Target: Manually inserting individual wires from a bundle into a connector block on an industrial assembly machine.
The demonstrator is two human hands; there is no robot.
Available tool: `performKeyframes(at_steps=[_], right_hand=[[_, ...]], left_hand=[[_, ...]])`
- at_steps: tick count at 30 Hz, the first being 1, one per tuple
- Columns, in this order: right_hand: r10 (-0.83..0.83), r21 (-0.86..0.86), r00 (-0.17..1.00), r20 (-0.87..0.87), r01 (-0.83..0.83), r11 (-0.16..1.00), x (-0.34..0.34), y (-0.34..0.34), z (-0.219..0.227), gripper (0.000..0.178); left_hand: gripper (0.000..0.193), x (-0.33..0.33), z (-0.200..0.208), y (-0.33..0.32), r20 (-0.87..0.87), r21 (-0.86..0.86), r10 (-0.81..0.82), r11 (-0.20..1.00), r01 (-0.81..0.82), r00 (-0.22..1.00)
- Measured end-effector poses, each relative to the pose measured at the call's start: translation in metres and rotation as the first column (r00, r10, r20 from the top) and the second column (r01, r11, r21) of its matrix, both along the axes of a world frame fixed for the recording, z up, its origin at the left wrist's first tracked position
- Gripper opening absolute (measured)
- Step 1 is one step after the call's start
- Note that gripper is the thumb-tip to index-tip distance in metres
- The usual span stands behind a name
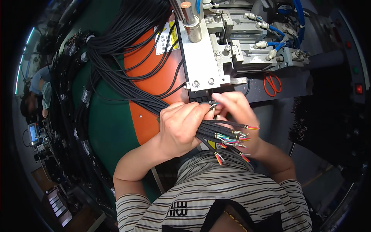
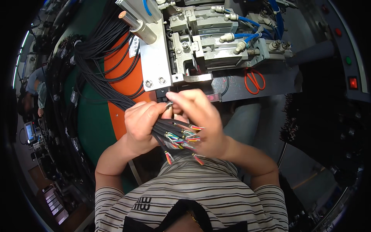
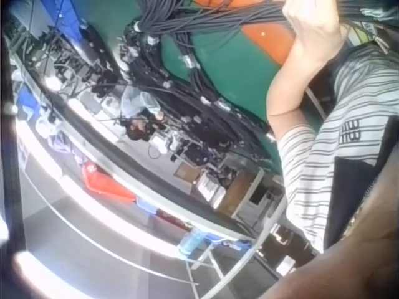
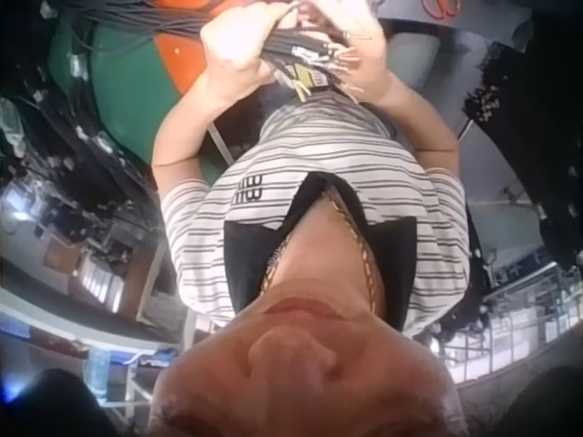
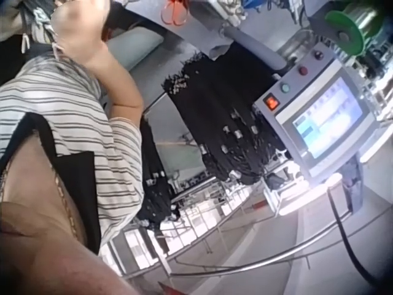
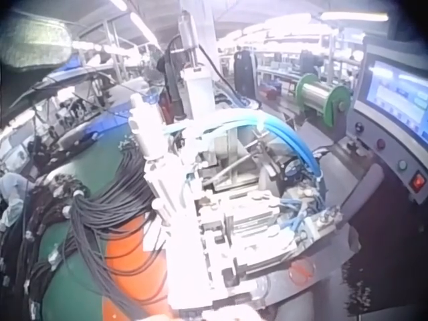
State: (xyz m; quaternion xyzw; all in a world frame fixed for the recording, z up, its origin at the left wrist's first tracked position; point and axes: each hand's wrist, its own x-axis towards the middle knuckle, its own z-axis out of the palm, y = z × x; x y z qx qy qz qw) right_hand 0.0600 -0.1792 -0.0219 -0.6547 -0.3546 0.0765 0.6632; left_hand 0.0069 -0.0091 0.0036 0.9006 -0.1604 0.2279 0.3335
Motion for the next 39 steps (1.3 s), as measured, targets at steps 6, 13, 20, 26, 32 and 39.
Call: performKeyframes(at_steps=[6, 13, 20, 26, 32, 39], right_hand=[[0.059, 0.041, 0.975, -0.213, -0.051, 0.998, 0.009, -0.010, -0.007, 0.027], [0.358, 0.259, 0.647, -0.673, -0.247, 0.934, 0.031, -0.013, -0.001, 0.020], [0.443, 0.305, 0.681, -0.583, -0.322, 0.896, 0.038, -0.011, 0.000, 0.019], [0.434, 0.283, 0.743, -0.510, -0.332, 0.900, 0.036, -0.005, 0.004, 0.018], [0.288, 0.102, 0.890, -0.352, -0.270, 0.958, 0.037, -0.007, 0.008, 0.014], [0.102, -0.399, 0.930, 0.352, 0.051, 0.915, 0.036, -0.006, 0.012, 0.010]], left_hand=[[0.018, -0.004, -0.003, -0.001, -0.031, 0.084, -0.013, 0.996, 0.016, 0.999], [0.023, -0.001, 0.003, 0.008, -0.175, -0.050, -0.080, 0.996, 0.073, 0.981], [0.019, 0.006, 0.008, 0.028, -0.394, -0.455, -0.362, 0.875, 0.163, 0.845], [0.034, 0.004, 0.007, 0.039, -0.483, -0.541, -0.444, 0.829, 0.142, 0.755], [0.024, 0.005, 0.011, 0.035, -0.566, -0.592, -0.450, 0.805, 0.039, 0.690], [0.031, -0.007, 0.005, 0.002, -0.263, 0.141, 0.022, 0.990, 0.016, 0.964]])
